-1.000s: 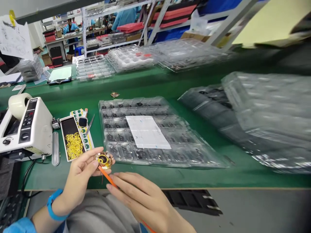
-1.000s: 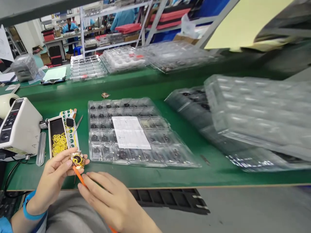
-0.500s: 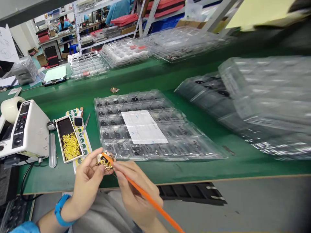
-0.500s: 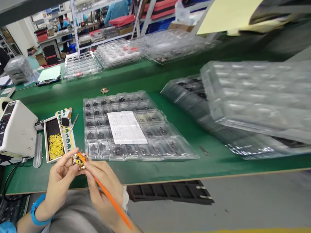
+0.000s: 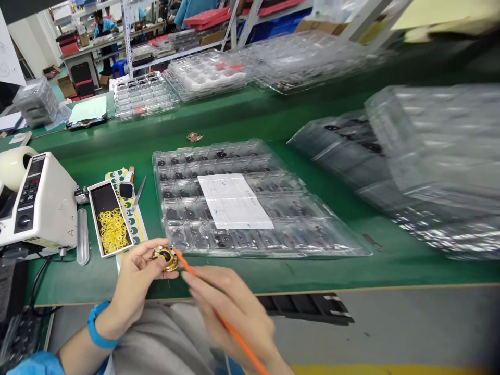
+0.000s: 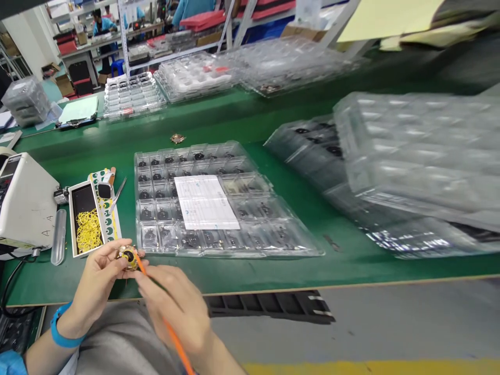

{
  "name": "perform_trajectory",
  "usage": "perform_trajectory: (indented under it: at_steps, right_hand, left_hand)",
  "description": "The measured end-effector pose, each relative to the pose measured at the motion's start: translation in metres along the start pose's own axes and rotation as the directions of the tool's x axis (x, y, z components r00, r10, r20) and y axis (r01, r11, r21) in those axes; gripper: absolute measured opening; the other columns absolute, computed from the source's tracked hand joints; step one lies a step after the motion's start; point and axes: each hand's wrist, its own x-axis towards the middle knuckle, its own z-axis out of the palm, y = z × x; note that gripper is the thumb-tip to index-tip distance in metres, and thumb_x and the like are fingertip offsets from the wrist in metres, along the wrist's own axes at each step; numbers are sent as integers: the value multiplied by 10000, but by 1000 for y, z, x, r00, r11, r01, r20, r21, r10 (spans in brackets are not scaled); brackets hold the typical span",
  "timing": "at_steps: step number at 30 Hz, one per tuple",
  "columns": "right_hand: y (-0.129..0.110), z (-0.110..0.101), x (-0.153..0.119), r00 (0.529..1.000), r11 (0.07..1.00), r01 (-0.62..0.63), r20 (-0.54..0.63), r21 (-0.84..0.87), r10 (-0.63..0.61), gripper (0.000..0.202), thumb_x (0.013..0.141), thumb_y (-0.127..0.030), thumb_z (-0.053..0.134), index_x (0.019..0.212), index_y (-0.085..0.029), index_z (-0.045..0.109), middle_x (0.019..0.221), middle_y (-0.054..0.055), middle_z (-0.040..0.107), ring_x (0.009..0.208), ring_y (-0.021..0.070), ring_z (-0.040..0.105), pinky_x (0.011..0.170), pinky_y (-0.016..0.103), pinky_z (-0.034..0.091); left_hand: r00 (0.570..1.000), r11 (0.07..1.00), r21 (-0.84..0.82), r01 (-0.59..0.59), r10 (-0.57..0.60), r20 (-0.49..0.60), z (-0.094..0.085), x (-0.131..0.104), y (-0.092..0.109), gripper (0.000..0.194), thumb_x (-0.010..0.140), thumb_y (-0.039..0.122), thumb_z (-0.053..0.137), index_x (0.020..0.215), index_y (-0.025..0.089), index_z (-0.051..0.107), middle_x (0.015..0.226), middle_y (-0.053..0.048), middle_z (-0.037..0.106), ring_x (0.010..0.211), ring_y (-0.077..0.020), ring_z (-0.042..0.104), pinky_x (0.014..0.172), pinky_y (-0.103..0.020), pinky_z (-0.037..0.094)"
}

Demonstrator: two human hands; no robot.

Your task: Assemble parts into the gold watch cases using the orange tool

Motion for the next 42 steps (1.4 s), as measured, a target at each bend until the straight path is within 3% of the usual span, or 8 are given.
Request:
perform_trajectory:
  at_steps: [4,7,11,16,23,28,32,42]
  right_hand:
    - [-6,-8,-3,934,902,-259,-149,345,326,302,1007,-184,407,1075,-190,702,805,76,644,717,203,599,558,324,493]
    - [-9,-7,-5,897,871,-334,-161,362,411,381,1033,-260,357,944,-205,722,761,62,592,710,199,567,565,318,457]
    - [-13,-2,-8,913,887,-366,-75,281,400,346,1029,-252,373,886,-203,685,872,82,627,825,225,617,671,356,506]
    - [-23,3,-2,942,908,-334,63,254,329,245,1049,-215,382,1035,-183,625,805,56,616,669,162,582,538,273,459]
    - [-26,9,3,973,969,-221,96,112,211,209,1008,-102,423,1053,-142,623,802,62,627,683,142,585,568,252,478]
    - [-28,20,8,981,990,-123,139,-69,132,188,912,-8,564,1033,-124,648,768,61,648,654,140,583,557,246,473]
    - [-26,31,13,990,978,-96,87,-188,114,152,901,-13,607,989,-130,645,751,58,658,629,142,584,548,252,464]
    - [-23,37,19,963,957,-216,119,-193,241,99,929,-80,603,974,-166,624,831,46,674,713,133,649,644,233,519]
  left_hand:
    - [1000,999,43,-23,23,-5,-2,0,0,346,653,292,889,908,150,703,831,-84,784,693,-219,763,562,-225,587]
    - [997,993,97,-73,73,4,-4,-2,-1,247,661,231,852,820,149,680,733,-62,758,613,-204,744,445,-182,525]
    - [993,982,145,-119,121,-8,-7,-4,-1,182,649,160,806,746,152,653,679,-50,740,549,-174,718,360,-134,440]
    - [990,982,133,-137,139,-3,-10,-9,-1,165,689,205,793,791,149,676,735,-84,763,654,-225,755,430,-183,536]
    - [973,959,175,-224,230,-17,-12,-11,1,105,683,139,716,758,165,647,691,-56,751,564,-175,725,386,-149,473]
    - [910,878,288,-382,412,-50,-19,-9,-1,73,716,102,652,751,167,657,668,-43,749,570,-147,698,355,-136,407]
    - [885,828,375,-416,464,-43,-20,-11,-7,123,781,101,621,834,163,713,754,-46,781,587,-135,709,471,-150,537]
    - [693,434,634,-640,683,232,-30,-24,-15,474,819,-18,520,1250,141,639,1138,-109,758,986,-178,742,912,-211,578]
